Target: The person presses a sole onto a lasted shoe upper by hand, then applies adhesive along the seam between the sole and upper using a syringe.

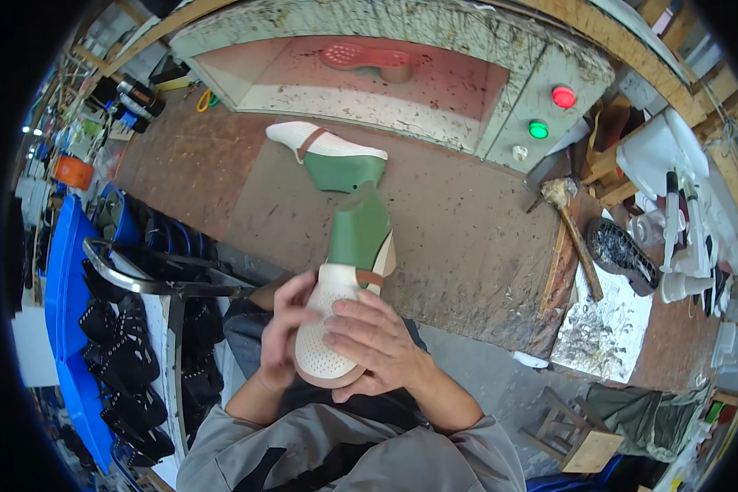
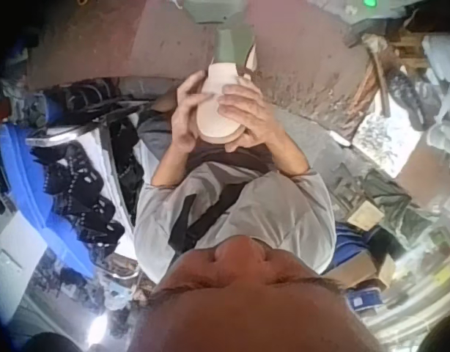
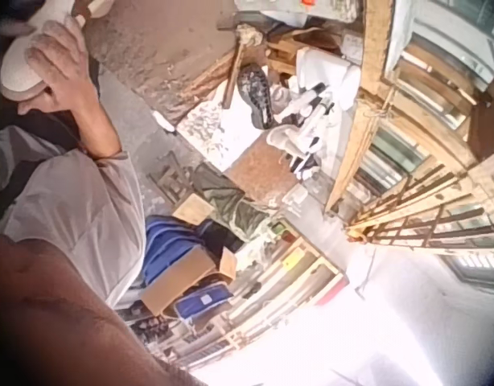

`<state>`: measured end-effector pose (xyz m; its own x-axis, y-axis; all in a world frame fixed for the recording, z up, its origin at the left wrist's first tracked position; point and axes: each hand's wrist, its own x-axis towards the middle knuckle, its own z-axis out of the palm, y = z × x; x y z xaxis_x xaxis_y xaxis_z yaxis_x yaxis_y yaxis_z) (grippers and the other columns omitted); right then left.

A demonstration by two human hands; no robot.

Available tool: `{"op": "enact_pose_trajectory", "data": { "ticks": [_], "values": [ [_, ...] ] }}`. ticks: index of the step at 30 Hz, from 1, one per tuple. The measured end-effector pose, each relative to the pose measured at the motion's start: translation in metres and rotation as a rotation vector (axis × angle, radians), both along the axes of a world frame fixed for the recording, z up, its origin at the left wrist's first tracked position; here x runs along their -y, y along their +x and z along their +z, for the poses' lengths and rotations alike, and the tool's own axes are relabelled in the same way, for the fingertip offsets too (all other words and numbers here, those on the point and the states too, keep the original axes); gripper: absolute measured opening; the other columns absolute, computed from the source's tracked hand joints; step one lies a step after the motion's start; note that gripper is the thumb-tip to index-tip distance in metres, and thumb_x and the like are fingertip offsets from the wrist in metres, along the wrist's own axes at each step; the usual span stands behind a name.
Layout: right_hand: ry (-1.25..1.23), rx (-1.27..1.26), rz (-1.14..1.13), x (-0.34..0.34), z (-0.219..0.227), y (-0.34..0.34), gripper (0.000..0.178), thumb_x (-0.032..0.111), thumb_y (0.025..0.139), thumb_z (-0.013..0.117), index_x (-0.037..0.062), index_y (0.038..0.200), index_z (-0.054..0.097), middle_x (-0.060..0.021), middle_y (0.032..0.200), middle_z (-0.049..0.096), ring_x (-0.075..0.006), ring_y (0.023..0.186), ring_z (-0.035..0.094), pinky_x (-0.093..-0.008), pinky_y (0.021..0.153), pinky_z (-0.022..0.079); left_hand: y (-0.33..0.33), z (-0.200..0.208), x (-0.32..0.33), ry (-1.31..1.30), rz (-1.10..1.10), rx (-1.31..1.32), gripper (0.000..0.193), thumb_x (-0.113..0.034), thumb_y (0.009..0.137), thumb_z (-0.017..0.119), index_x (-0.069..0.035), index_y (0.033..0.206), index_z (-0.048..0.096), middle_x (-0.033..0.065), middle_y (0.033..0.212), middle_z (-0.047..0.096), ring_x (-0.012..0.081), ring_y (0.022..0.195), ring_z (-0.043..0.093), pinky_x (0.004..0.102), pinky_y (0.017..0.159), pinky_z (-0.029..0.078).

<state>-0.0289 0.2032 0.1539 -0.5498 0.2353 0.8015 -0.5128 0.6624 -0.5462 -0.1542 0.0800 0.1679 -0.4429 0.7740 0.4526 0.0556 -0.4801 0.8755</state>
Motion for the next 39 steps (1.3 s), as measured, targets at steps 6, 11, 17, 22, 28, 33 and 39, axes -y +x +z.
{"op": "enact_pose_trajectory", "data": {
  "ticks": [6,11,17,22,28,33,39],
  "values": [
    [0.324,0.345,0.196,0.022,0.009,0.006,0.064,0.045,0.071,0.073,0.0043,0.117,0.057,-0.0121,0.126,0.053,-0.0338,0.125,0.044,-0.0492,0.107,0.031,-0.007,-0.026,0.015,-0.486,-0.276,1.032,0.047,-0.037,0.094,0.049,0.0,0.123,0.05,0.0142,0.118,0.057,0.0204,0.104,0.058,0.0342,0.089,0.049],
    [-0.217,0.019,0.803,0.035,0.073,0.068,0.053,0.047,0.082,0.065,-0.0016,0.105,0.061,-0.0152,0.103,0.059,-0.0398,0.099,0.056,-0.0481,0.089,0.044,0.005,-0.044,0.012,-0.388,-0.197,1.036,0.055,-0.041,0.087,0.057,0.001,0.122,0.051,0.0111,0.107,0.063,0.0183,0.094,0.063,0.031,0.083,0.052],
    [-0.176,-0.74,1.133,0.08,0.17,0.067,0.03,0.028,0.096,0.049,0.007,0.08,0.062,-0.0029,0.072,0.058,-0.014,0.07,0.057,-0.0275,0.084,0.043,0.027,-0.006,0.032,-0.177,-0.195,0.83,0.068,-0.04,0.074,0.065,0.0,0.126,0.046,0.0108,0.123,0.053,0.0185,0.11,0.055,0.0328,0.096,0.043],
    [-0.105,-0.651,1.262,0.095,0.164,0.057,0.025,0.01,0.095,0.044,0.0035,0.076,0.06,-0.0035,0.07,0.056,-0.0159,0.07,0.057,-0.0276,0.081,0.046,0.028,0.036,0.059,-0.067,-0.049,0.447,0.087,-0.046,0.071,0.068,0.002,0.136,0.034,0.0162,0.128,0.05,0.0265,0.114,0.053,0.0395,0.099,0.042],
    [-0.086,-0.884,1.097,0.122,0.177,0.05,0.027,0.012,0.096,0.042,0.0061,0.078,0.061,-0.005,0.071,0.058,-0.0172,0.067,0.058,-0.0299,0.078,0.049,0.039,0.064,0.087,-0.018,0.095,0.468,0.066,-0.037,0.067,0.067,0.004,0.118,0.051,0.0115,0.111,0.057,0.0199,0.1,0.056,0.0305,0.086,0.044],
    [-0.056,-0.731,1.091,0.137,0.165,0.049,0.021,0.018,0.095,0.049,0.0056,0.086,0.062,-0.0045,0.077,0.059,-0.0157,0.071,0.057,-0.0281,0.081,0.048,0.051,0.061,0.125,0.0,0.115,0.464,0.072,-0.041,0.067,0.067,0.003,0.121,0.047,0.0121,0.113,0.055,0.022,0.104,0.053,0.0331,0.09,0.041],
    [-0.383,0.022,0.398,0.115,0.118,0.067,0.046,0.036,0.089,0.06,-0.0052,0.109,0.059,-0.0175,0.105,0.058,-0.0345,0.096,0.057,-0.0414,0.085,0.045,0.032,0.059,0.183,0.004,0.095,0.444,0.08,-0.046,0.066,0.066,0.002,0.126,0.043,0.0128,0.116,0.053,0.0245,0.11,0.049,0.0361,0.094,0.037]
  ]
}}
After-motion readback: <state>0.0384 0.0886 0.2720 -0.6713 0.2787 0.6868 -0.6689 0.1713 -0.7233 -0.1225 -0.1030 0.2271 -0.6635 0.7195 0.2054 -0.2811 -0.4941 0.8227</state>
